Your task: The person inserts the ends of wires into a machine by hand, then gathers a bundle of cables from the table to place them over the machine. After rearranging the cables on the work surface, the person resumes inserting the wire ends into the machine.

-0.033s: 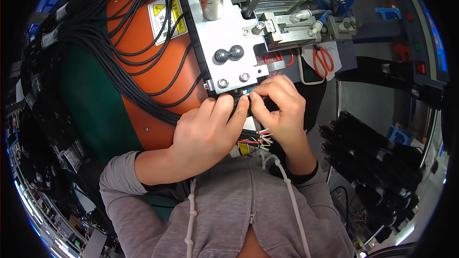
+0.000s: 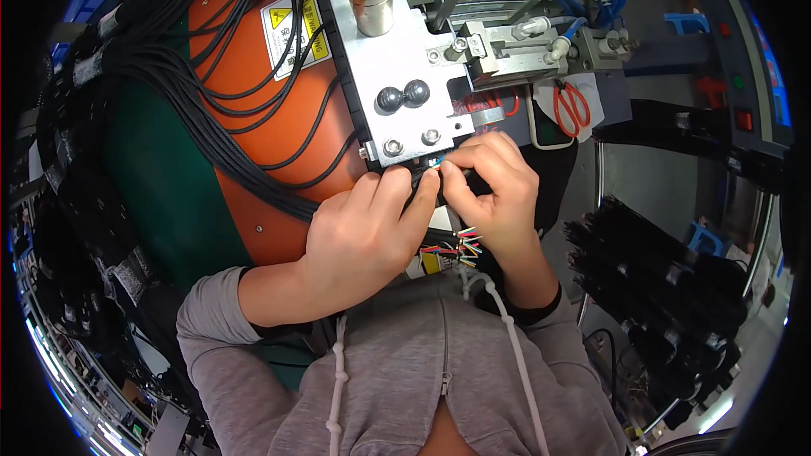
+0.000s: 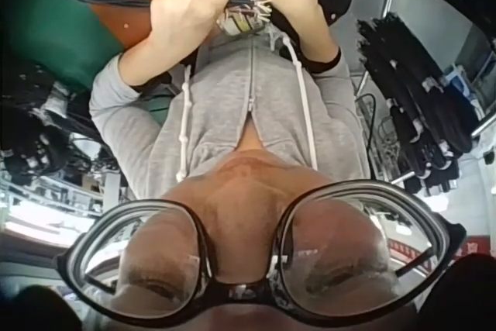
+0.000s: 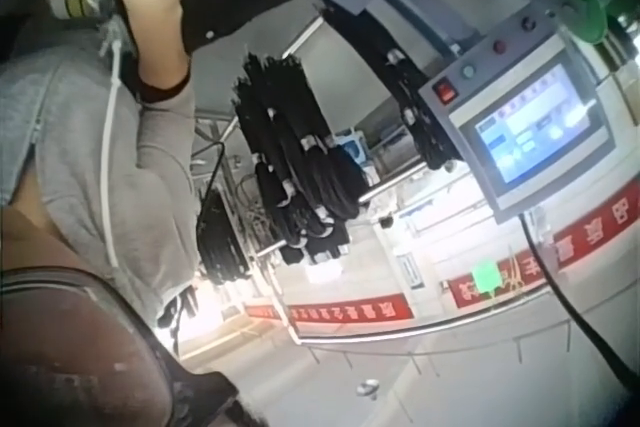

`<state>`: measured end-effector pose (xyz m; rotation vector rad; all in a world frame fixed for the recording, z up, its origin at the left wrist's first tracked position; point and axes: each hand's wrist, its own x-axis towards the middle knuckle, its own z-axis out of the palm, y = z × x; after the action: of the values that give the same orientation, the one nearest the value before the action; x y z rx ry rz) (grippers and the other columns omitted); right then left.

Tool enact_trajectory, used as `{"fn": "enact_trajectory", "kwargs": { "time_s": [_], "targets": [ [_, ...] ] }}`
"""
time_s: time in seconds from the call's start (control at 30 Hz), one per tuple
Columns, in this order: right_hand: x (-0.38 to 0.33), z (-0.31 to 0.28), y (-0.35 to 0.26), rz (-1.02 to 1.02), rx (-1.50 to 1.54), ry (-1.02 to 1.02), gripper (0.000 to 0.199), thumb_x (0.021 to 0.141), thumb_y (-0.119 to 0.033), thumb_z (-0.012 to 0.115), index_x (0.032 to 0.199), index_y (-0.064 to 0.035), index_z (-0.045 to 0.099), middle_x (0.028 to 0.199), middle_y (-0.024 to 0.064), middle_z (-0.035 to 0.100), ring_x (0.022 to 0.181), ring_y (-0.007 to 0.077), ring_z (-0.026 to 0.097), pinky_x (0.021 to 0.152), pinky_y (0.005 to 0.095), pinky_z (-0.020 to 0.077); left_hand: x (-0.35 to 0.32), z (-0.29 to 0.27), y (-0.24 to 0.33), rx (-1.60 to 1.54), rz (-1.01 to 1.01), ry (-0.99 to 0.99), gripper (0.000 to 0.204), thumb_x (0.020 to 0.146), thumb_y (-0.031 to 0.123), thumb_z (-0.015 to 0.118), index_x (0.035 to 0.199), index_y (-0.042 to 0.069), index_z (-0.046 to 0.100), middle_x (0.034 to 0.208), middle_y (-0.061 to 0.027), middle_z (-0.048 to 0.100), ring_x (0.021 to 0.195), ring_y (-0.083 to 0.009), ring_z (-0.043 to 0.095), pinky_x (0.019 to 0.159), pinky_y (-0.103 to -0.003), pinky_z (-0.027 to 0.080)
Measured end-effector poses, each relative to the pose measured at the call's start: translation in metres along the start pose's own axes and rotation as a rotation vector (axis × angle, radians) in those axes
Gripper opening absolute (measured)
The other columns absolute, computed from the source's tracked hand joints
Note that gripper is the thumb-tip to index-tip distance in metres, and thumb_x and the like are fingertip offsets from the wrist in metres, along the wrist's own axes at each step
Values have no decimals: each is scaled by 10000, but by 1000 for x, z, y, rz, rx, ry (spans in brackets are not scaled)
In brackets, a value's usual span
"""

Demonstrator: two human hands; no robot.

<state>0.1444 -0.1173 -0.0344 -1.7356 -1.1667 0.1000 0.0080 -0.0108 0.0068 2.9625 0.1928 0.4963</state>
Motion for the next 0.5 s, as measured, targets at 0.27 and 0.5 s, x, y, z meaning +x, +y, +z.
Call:
{"fn": "enact_trajectory", "kwargs": {
  "time_s": [0.27, 0.5],
  "targets": [
    [-14, 10, 13, 684, 613, -55, 71, 752, 2, 652, 764, -4, 582, 704, 71, 540, 626, 151, 524, 586, 280, 425, 0, 6, -10, -98, 27, 90, 357, 678, 61, 650, 1033, 73, 691, 797, -38, 551, 623, -159, 567, 504, -276, 442],
    [-8, 12, 4, 364, 302, 4, 66, 797, -3, 644, 789, 8, 579, 738, 35, 556, 663, 83, 501, 619, 239, 415, 0, -2, -11, -69, -5, -18, 297, 700, 85, 628, 993, 49, 658, 801, -16, 549, 662, -126, 570, 540, -249, 427]
  ]
}}
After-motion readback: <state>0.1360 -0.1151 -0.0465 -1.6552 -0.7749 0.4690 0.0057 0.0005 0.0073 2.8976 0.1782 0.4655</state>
